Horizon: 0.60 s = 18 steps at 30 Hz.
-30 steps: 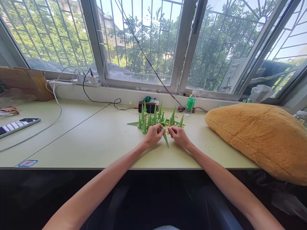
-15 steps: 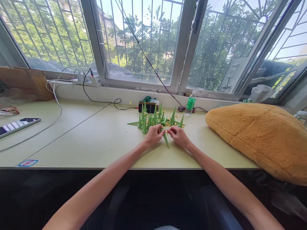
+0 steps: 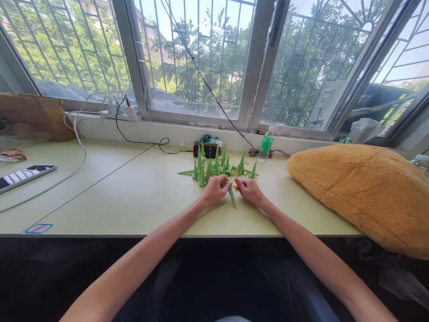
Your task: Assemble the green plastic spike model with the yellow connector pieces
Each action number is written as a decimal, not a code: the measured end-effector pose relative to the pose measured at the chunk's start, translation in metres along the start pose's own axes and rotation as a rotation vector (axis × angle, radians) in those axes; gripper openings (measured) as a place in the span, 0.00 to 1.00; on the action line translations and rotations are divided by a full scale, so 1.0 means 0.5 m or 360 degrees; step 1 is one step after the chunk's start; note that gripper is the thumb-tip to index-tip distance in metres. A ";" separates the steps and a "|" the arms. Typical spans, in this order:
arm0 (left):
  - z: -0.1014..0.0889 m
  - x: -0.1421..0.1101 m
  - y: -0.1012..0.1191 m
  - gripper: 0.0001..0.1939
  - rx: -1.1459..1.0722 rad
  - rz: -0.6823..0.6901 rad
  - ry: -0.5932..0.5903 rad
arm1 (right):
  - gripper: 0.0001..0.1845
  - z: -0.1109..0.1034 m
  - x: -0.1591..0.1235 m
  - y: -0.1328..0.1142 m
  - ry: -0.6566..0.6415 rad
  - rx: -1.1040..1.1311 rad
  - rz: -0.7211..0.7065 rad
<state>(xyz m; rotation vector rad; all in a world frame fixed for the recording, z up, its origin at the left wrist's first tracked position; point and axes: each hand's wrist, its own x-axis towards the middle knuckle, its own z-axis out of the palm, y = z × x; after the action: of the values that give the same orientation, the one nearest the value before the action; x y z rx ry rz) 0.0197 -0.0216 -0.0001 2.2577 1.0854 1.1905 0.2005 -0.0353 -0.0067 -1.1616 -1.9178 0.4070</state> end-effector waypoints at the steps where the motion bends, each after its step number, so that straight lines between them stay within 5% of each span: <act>1: 0.000 0.000 0.000 0.12 -0.0001 -0.0001 0.0004 | 0.29 0.000 0.000 -0.001 0.0003 0.0013 0.0003; 7: 0.001 0.000 0.000 0.13 0.0005 -0.0045 0.0010 | 0.16 -0.002 -0.002 -0.002 -0.0002 0.0155 -0.0029; 18: 0.001 0.001 -0.002 0.14 -0.0037 -0.0044 -0.0003 | 0.17 -0.003 -0.002 0.008 0.0007 0.0350 -0.0018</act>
<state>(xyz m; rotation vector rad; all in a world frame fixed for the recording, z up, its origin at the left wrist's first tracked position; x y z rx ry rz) 0.0199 -0.0208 -0.0008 2.2186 1.0929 1.1837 0.2040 -0.0345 -0.0089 -1.0064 -1.8232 0.5927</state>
